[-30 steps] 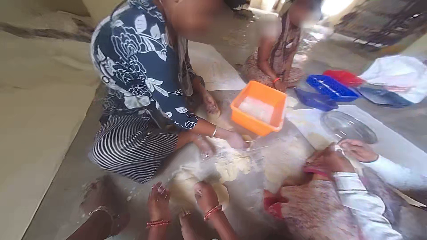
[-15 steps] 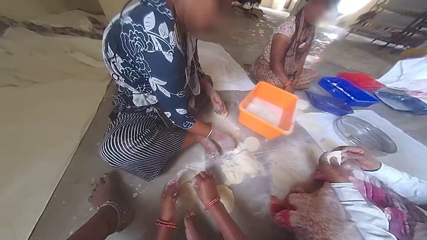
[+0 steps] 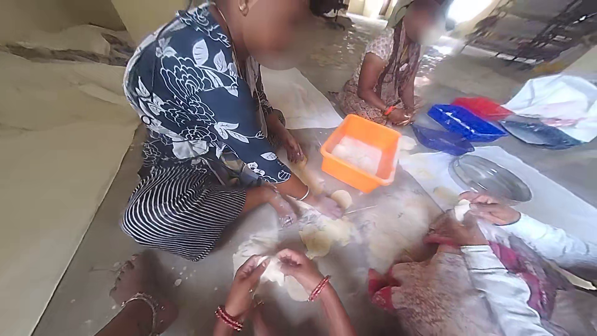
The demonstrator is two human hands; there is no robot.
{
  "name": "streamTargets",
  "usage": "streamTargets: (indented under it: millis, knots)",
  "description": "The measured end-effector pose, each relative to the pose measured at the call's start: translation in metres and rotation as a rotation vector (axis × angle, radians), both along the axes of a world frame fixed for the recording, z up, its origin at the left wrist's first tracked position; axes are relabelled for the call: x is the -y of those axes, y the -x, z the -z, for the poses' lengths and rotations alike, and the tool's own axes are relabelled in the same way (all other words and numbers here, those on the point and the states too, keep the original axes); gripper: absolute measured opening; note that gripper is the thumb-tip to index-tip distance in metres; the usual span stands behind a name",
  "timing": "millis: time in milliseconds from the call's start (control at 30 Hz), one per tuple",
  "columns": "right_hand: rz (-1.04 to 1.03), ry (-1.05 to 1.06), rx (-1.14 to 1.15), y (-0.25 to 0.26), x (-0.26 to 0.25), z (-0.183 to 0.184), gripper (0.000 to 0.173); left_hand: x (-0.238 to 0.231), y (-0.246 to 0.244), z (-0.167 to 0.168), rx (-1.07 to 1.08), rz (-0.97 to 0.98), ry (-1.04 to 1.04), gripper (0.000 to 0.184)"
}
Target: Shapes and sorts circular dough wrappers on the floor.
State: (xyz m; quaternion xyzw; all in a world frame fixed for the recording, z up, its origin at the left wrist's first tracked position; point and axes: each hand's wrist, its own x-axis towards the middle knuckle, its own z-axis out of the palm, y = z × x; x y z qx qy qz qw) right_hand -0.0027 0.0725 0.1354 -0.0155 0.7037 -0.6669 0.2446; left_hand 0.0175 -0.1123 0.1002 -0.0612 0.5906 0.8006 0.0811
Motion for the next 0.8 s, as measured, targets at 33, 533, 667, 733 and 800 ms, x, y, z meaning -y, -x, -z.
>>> streamTargets:
  millis: [33, 533, 667, 733, 800]
  knots:
    - [-0.011, 0.020, 0.031, -0.003, -0.003, -0.003, 0.030, -0.003, -0.001, -0.003, 0.012, 0.000, -0.036, 0.014]
    - [0.292, 0.257, 0.025, -0.024, -0.003, 0.005, 0.023, -0.019, -0.005, -0.014, 0.091, -0.060, -0.108, 0.021]
    - [0.174, 0.140, 0.021, -0.025, -0.005, 0.004, 0.023, -0.020, -0.006, -0.013, 0.088, -0.051, -0.114, 0.021]
    - [0.237, 0.151, 0.042, -0.025, -0.005, 0.008, 0.018, -0.021, -0.006, -0.013, 0.093, -0.056, -0.101, 0.021]
    - [0.345, 0.203, 0.107, -0.026, -0.005, 0.010, 0.015, -0.020, -0.006, -0.012, 0.103, -0.071, -0.082, 0.021]
